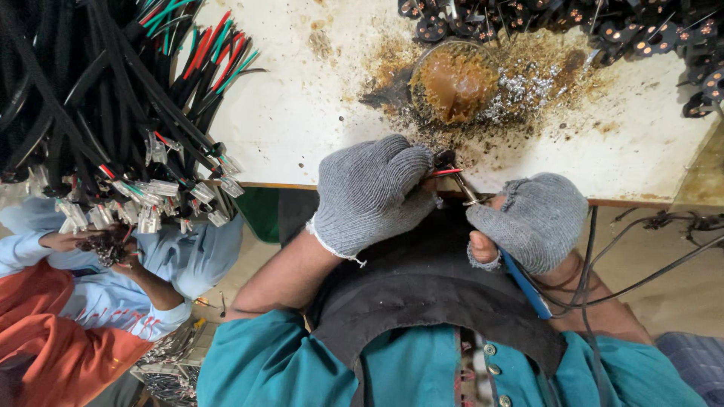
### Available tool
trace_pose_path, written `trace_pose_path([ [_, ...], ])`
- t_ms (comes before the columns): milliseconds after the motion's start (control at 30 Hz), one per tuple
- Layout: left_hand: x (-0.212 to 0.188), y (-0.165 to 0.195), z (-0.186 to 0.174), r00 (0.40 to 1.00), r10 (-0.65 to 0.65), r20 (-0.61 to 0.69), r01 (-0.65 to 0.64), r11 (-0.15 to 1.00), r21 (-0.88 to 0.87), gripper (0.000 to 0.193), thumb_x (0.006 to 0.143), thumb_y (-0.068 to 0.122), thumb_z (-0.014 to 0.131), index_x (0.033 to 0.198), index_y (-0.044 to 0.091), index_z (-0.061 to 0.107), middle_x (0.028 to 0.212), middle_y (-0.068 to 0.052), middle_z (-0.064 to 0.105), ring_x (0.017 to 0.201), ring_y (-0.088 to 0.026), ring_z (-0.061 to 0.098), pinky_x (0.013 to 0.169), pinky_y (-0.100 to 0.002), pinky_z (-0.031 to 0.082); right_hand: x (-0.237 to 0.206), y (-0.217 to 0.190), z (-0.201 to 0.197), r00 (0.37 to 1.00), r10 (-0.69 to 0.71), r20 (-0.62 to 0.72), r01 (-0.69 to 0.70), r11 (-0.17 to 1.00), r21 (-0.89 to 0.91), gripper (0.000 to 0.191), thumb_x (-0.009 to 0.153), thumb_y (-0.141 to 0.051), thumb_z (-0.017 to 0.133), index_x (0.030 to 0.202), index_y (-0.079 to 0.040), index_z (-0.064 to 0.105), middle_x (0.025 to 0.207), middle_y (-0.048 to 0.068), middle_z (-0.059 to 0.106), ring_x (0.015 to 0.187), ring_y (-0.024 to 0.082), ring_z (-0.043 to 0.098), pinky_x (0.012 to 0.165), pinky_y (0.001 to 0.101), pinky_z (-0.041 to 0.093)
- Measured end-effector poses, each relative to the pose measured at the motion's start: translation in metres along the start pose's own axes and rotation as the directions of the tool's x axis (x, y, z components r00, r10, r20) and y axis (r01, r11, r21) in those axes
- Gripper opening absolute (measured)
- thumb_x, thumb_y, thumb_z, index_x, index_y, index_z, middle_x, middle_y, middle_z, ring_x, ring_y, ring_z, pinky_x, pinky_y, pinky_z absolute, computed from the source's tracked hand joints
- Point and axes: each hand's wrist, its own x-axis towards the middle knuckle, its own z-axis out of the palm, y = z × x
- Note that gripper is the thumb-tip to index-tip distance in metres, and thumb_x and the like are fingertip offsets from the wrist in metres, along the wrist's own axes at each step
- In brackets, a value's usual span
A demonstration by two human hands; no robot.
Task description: The person solders electrical wire connections at a workbench. They hold a red wire against a component with one hand, dip it in flux, and apply a soldering iron to the joint, repeating the process on successive wire assemblies and setting finished pieces aside.
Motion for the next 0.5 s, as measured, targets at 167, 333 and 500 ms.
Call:
trace_pose_path([
  [167,0.002,-0.002,0.001,1.000,-0.002,-0.021,0.003,1.000,0.009,0.020,0.080,0.026,0.079,0.087,0.018,0.062,0.080,-0.005,0.058,0.069,-0.029,0.064,0.057,-0.046,0.046,-0.004,0.004,0.005,0.994,0.019,0.104,-0.015,0.999,-0.038,0.021,0.071,-0.037,0.079,0.088,-0.024,0.078,0.062,0.001,0.062,0.056,0.029,0.061,0.051,0.0466,0.043],
  [333,0.001,-0.006,0.003,1.000,0.017,-0.021,-0.017,1.000,0.023,0.021,0.079,0.027,0.079,0.089,0.016,0.064,0.079,-0.006,0.058,0.068,-0.030,0.063,0.056,-0.045,0.046,-0.008,0.013,0.011,0.965,-0.038,0.260,0.037,0.999,0.009,0.030,0.072,-0.037,0.078,0.098,-0.023,0.080,0.061,0.002,0.064,0.050,0.026,0.061,0.045,0.0450,0.043],
  [500,0.001,-0.005,0.004,0.999,0.021,-0.026,-0.020,0.999,0.039,0.022,0.079,0.027,0.080,0.087,0.017,0.062,0.078,-0.006,0.057,0.067,-0.029,0.063,0.056,-0.045,0.046,-0.012,0.013,0.013,0.954,-0.006,0.299,0.009,1.000,-0.009,0.027,0.072,-0.036,0.077,0.097,-0.026,0.079,0.061,0.001,0.065,0.051,0.028,0.062,0.045,0.0470,0.042],
])
